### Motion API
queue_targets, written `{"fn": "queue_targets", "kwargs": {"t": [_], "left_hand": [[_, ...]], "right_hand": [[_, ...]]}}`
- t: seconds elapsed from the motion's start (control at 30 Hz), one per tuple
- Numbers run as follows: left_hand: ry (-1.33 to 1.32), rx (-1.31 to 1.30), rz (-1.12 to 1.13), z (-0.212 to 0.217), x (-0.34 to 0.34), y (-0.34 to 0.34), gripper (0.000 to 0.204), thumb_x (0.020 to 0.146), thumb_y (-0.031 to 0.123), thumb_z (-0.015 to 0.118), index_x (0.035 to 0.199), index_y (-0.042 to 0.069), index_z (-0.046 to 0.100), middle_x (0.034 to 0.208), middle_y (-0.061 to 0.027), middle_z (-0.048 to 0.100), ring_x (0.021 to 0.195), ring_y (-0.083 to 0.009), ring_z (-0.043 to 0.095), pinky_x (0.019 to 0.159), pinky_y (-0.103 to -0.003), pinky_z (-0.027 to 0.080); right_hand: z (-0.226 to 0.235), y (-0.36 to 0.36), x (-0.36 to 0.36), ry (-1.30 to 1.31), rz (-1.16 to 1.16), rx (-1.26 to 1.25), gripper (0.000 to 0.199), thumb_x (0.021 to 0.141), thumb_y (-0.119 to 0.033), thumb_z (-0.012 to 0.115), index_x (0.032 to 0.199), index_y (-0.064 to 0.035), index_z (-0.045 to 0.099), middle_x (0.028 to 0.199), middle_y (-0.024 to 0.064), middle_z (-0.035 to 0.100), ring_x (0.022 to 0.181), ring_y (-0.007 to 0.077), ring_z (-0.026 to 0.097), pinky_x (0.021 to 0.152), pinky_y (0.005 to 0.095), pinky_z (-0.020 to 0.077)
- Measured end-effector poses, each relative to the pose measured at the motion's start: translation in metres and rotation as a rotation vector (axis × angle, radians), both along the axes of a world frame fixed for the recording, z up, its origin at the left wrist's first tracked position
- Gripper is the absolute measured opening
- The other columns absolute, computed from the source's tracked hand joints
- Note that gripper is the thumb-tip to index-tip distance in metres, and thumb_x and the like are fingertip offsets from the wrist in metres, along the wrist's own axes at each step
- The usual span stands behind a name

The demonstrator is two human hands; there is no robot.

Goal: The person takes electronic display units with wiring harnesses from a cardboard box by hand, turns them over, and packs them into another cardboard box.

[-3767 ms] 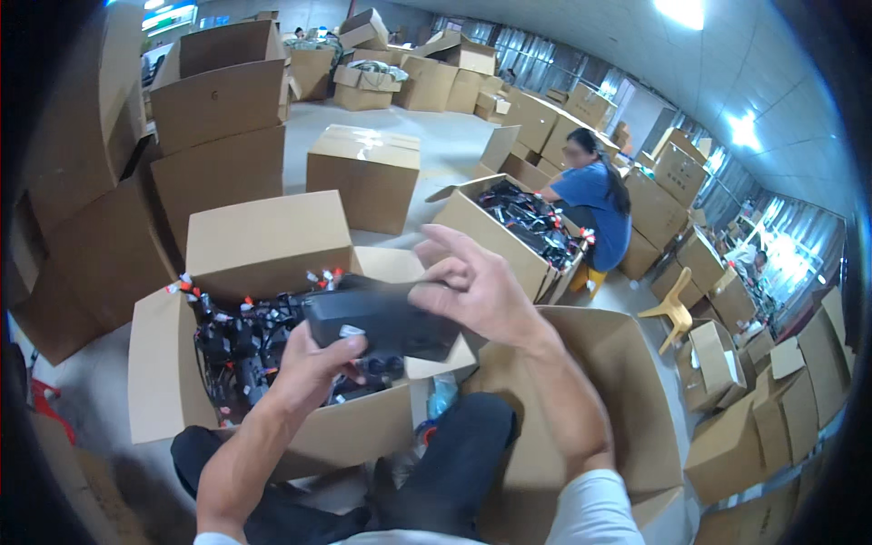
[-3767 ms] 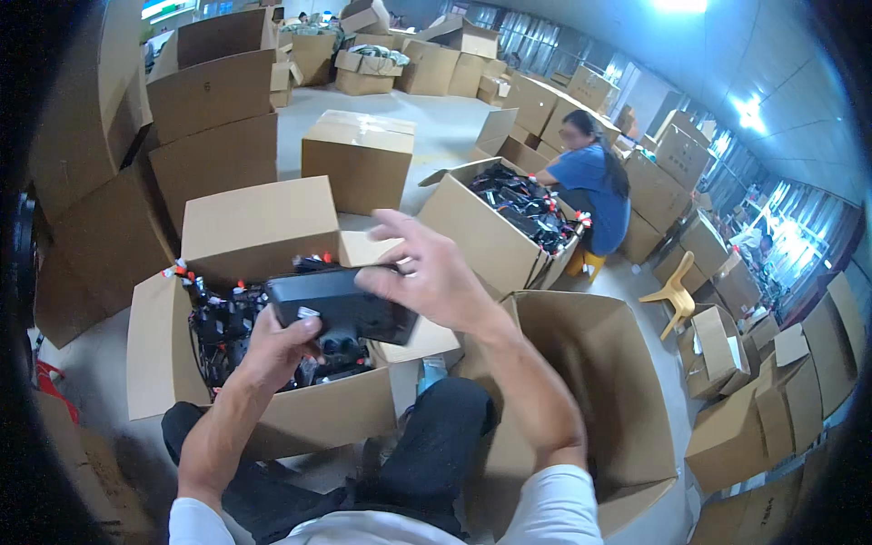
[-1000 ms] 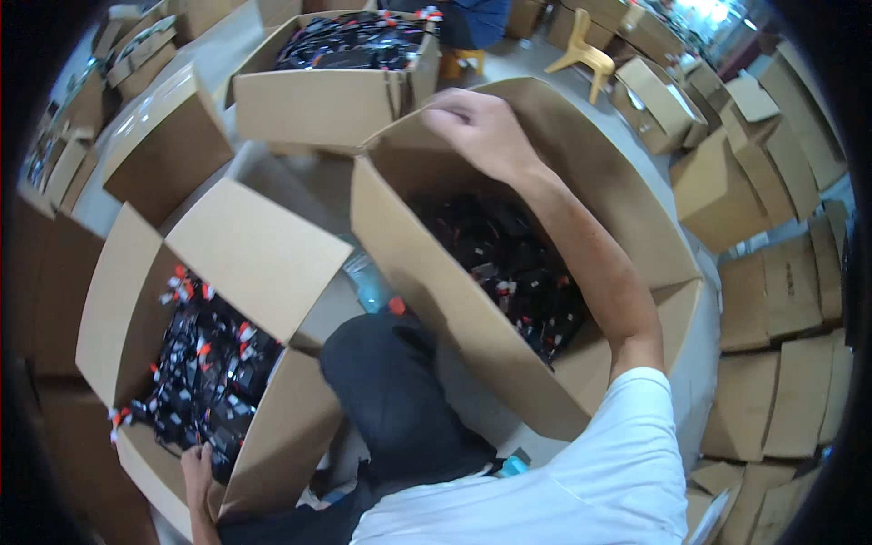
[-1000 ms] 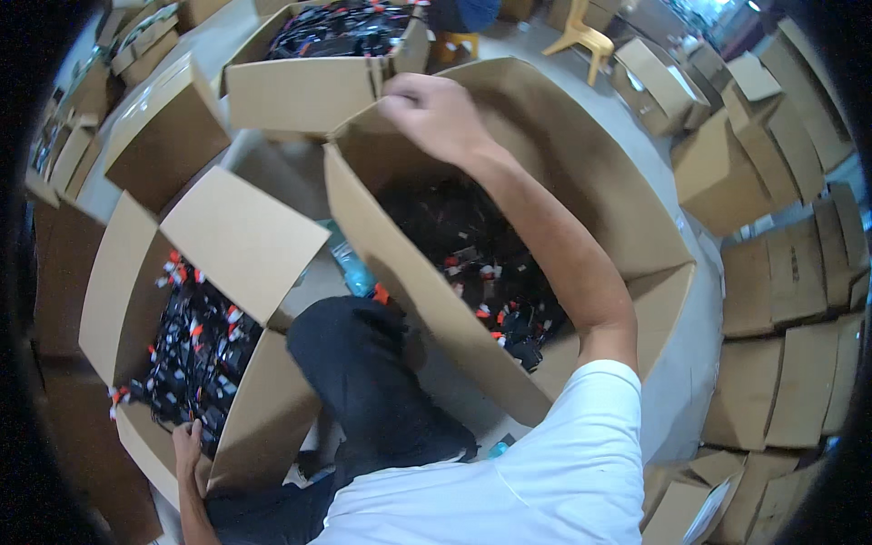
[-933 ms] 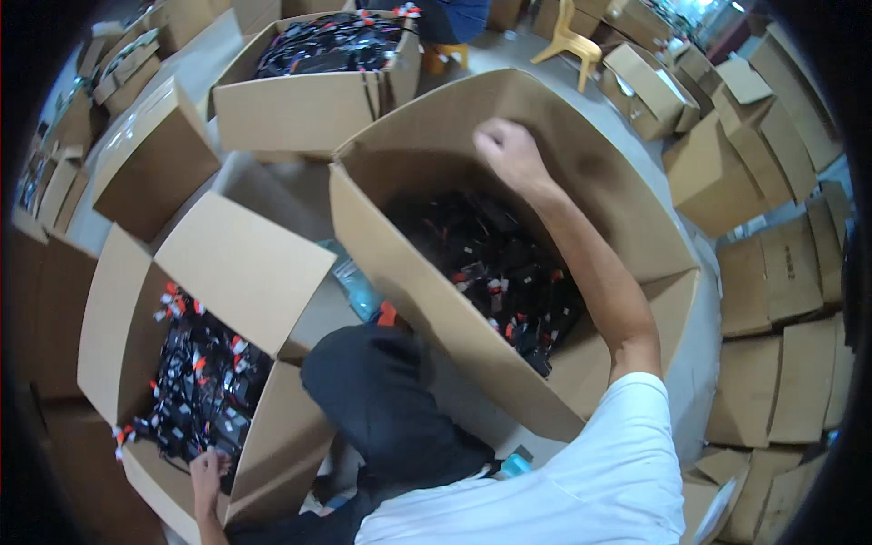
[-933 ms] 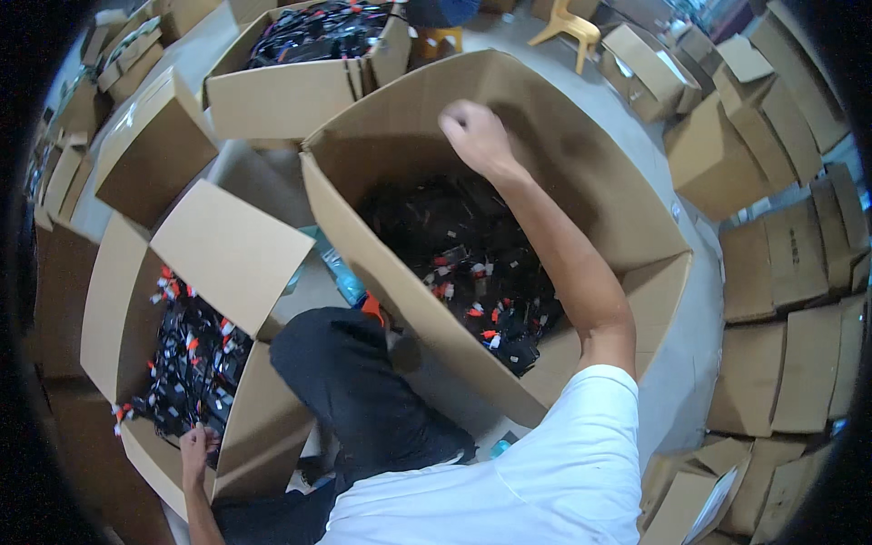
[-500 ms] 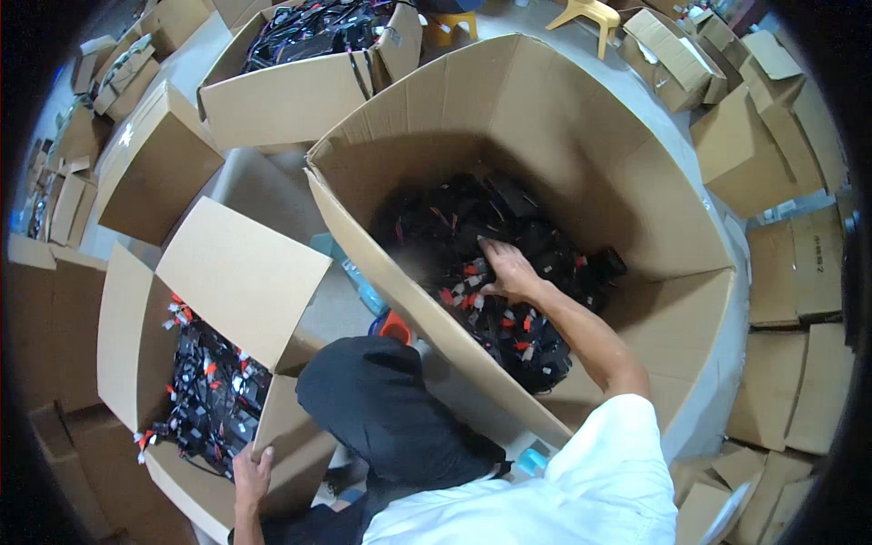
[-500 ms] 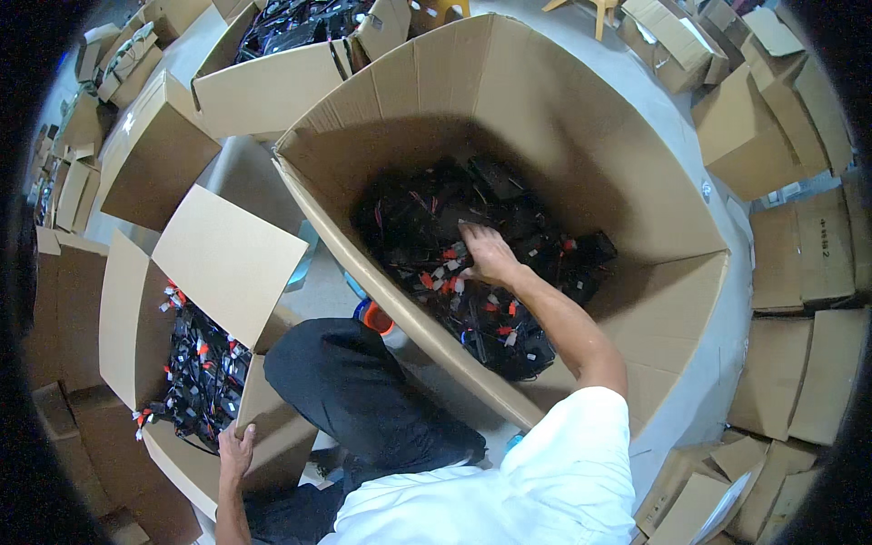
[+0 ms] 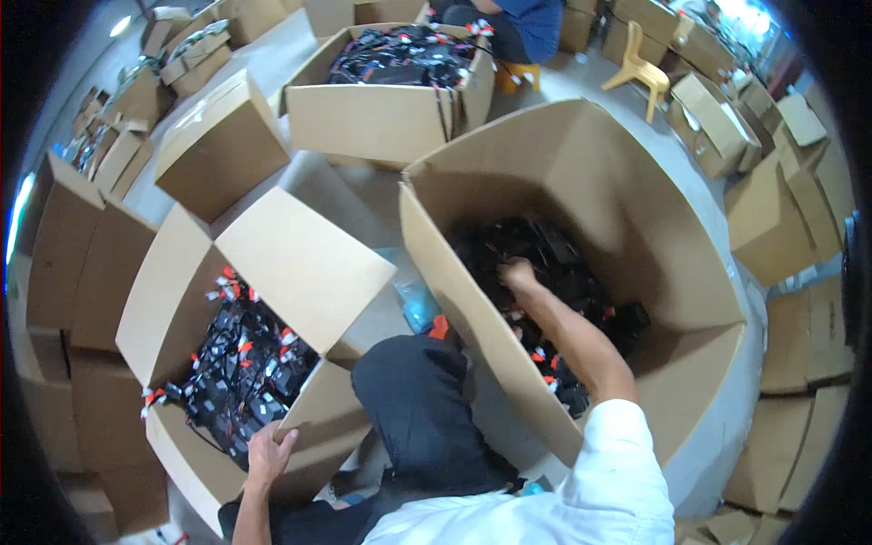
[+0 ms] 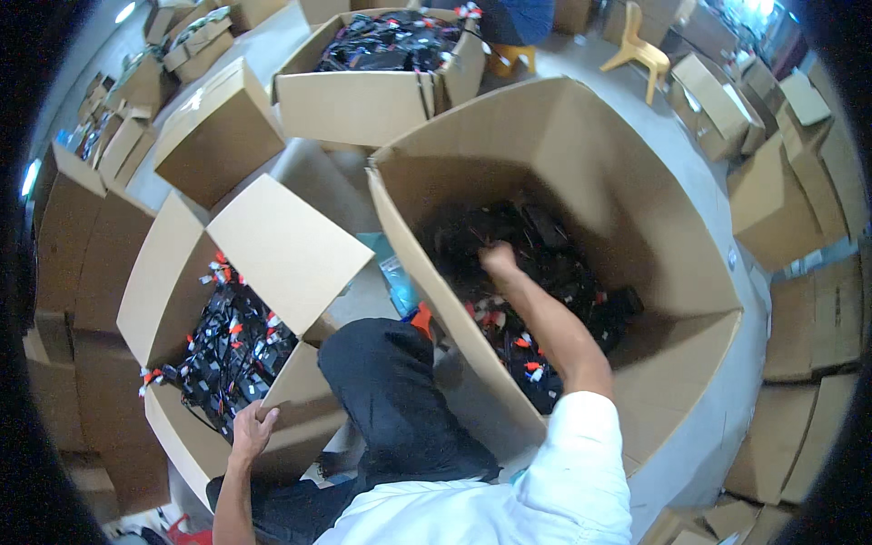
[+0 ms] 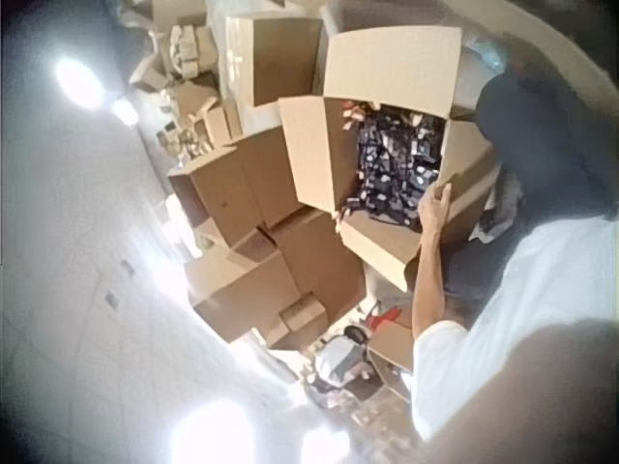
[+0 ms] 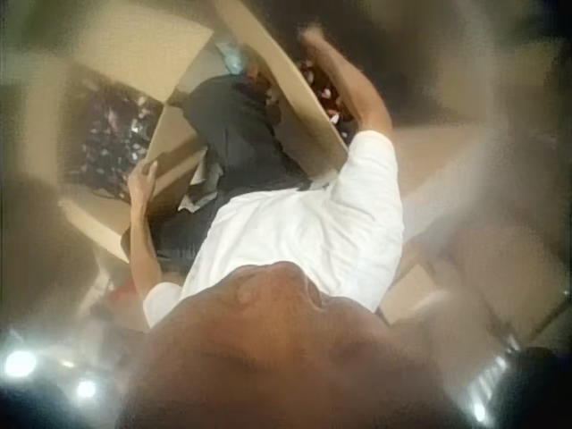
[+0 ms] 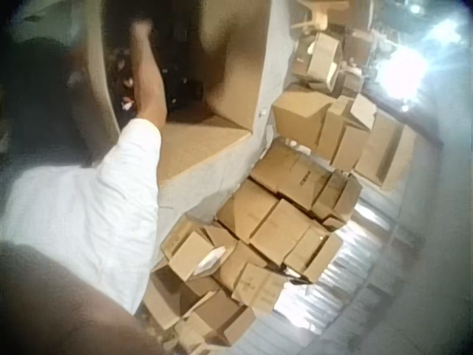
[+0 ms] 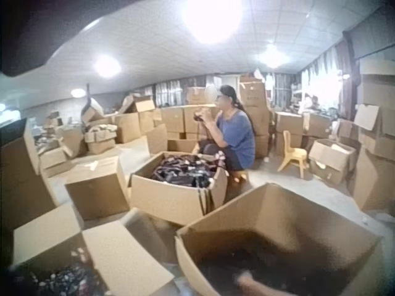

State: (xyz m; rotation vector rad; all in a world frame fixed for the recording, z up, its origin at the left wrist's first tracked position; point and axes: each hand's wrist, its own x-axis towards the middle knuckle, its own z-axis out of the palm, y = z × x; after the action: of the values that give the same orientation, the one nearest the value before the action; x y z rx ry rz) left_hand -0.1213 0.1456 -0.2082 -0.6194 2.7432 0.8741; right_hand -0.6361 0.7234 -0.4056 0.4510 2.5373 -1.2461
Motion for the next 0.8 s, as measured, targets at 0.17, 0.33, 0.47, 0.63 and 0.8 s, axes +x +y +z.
{"fn": "queue_targets", "kwargs": {"t": [0.17, 0.33, 0.47, 0.63, 0.8], "left_hand": [[0.063, -0.142, 0.081, 0.05, 0.055, -0.038, 0.037, 0.103, 0.032, 0.09, 0.127, 0.005, 0.087, 0.118, -0.0226, 0.087, 0.112, -0.0461, 0.084, 0.098, -0.053, 0.065], [0.078, 0.06, 0.115, 0.032, 0.043, -0.061, 0.037, 0.105, 0.027, 0.088, 0.132, 0.001, 0.086, 0.119, -0.0213, 0.088, 0.112, -0.0409, 0.086, 0.102, -0.049, 0.066], [0.616, 0.397, 0.01, 0.116, -0.01, -0.015, 0.067, 0.101, 0.013, 0.093, 0.161, -0.004, 0.068, 0.151, -0.0214, 0.076, 0.139, -0.0321, 0.076, 0.118, -0.042, 0.061], [0.997, 0.474, -0.028, 0.193, -0.034, 0.025, 0.14, 0.079, 0.019, 0.111, 0.187, -0.005, 0.026, 0.189, -0.0296, 0.038, 0.173, -0.0431, 0.044, 0.142, -0.052, 0.041], [1.366, 0.604, -0.026, 0.233, 0.037, -0.041, 0.129, 0.084, 0.015, 0.109, 0.185, -0.005, 0.031, 0.188, -0.027, 0.042, 0.173, -0.0386, 0.046, 0.143, -0.05, 0.035]], "right_hand": [[0.242, -0.103, 0.04, 0.084, 0.284, -0.536, 0.027, 0.115, -0.028, 0.081, 0.099, -0.0062, 0.076, 0.073, -0.0047, 0.055, 0.057, 0.0103, 0.051, 0.053, 0.0343, 0.0444], [0.506, -0.104, 0.12, 0.3, 0.445, -0.642, 0.025, 0.121, -0.021, 0.072, 0.106, -0.0021, 0.077, 0.07, -0.0093, 0.052, 0.054, 0.0005, 0.043, 0.05, 0.0236, 0.0367], [0.587, -0.177, 0.2, 0.486, 0.638, -0.59, 0.025, 0.12, -0.019, 0.073, 0.109, 0.0023, 0.079, 0.069, -0.0071, 0.056, 0.054, 0.0011, 0.049, 0.049, 0.0244, 0.0387], [0.627, -0.289, 0.31, 0.489, 0.844, -0.871, 0.031, 0.123, -0.019, 0.068, 0.11, 0.0082, 0.077, 0.065, -0.0018, 0.058, 0.048, 0.0069, 0.049, 0.047, 0.0261, 0.0385], [0.611, -0.388, 0.402, 0.063, 1.097, -0.908, 0.03, 0.124, -0.02, 0.067, 0.115, 0.0077, 0.074, 0.064, 0.0005, 0.057, 0.047, 0.0075, 0.048, 0.047, 0.0306, 0.0443]]}}
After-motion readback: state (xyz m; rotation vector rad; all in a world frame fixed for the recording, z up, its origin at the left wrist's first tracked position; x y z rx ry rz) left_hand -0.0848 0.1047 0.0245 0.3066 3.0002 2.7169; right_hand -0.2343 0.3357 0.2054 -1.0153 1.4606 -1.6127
